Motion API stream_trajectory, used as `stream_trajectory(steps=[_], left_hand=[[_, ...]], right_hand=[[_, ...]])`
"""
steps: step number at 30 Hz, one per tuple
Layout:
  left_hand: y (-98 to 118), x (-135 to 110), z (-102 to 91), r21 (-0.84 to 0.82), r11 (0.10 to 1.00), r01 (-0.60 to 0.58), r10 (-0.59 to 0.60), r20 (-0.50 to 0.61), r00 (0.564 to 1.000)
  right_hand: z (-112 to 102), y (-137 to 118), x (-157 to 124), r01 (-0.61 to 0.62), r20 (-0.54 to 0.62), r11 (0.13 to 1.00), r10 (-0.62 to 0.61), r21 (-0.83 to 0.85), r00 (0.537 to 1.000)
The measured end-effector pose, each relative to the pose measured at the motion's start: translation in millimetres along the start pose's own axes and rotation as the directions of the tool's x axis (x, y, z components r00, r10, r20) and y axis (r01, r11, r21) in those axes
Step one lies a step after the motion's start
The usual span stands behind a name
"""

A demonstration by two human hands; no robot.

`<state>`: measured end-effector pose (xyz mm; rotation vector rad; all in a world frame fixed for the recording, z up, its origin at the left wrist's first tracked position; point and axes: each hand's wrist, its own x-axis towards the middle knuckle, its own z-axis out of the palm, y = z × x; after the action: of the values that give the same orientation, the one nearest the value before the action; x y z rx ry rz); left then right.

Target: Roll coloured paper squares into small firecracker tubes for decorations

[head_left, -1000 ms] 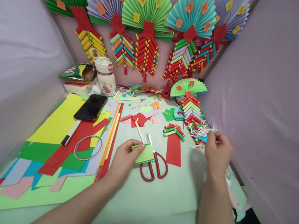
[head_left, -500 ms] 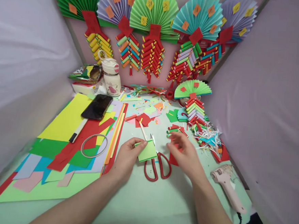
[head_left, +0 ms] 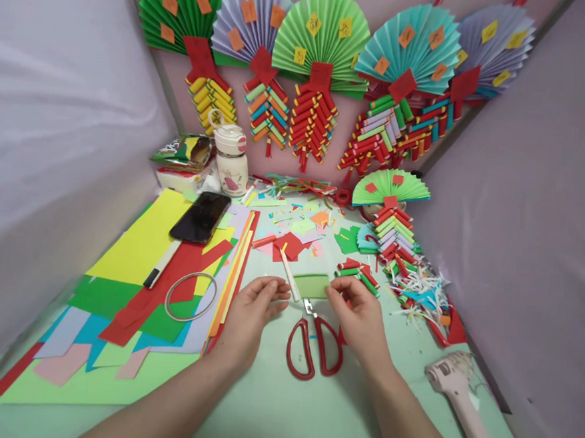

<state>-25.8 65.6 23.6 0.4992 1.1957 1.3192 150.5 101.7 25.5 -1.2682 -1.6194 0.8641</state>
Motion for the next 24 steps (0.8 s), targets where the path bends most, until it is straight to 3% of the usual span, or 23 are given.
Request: stream_trajectory(steps=[2,5,8,11,17,20,22,24], left_hand=[[0.3,-1.9,1.4,-0.026,0.997,0.067,-0.065,0.046,0.997],[0.9,-5.7,4.6,-0.069,0.986,0.150,-0.137,0.166,0.977],[1.4,-7.5,6.7,-0.064,0.990,0.129,-0.115,0.190,0.975],[1.7,-6.3,6.2,-0.044,0.993,0.113,-0.105,0.149,0.983],[3.1,-3.7,4.2,-0.080,0.993,0.085,-0.076,0.112,0.991],[1.5,-5.2,5.3,-0.077,0.994,0.076,-0.065,0.139,0.988],[-1.1,-6.9,6.3,-0.061,0.996,0.072,-0.061,0.164,0.985],[-3.3,-8.6,7.2,-0.019,0.997,0.068,-0.064,0.183,0.981]], right_hand=[[0.8,-1.4,-5.3,0.240,-0.081,0.957,-0.256,-0.166,0.963],[4.8,-3.0,-15.5,0.515,0.016,0.798,-0.538,-0.314,0.843],[10.3,-3.0,-24.2,0.613,0.124,0.720,-0.610,-0.326,0.782],[14.1,-2.6,-27.8,0.593,0.157,0.743,-0.575,-0.310,0.803],[14.6,-2.6,-26.9,0.374,0.010,0.913,-0.378,-0.159,0.926],[15.1,-1.7,-25.9,0.091,-0.006,0.994,-0.091,0.056,0.996],[15.3,-0.3,-24.2,-0.166,0.117,0.953,0.140,0.254,0.983],[14.4,1.1,-22.0,-0.360,0.259,0.848,0.275,0.388,0.926]])
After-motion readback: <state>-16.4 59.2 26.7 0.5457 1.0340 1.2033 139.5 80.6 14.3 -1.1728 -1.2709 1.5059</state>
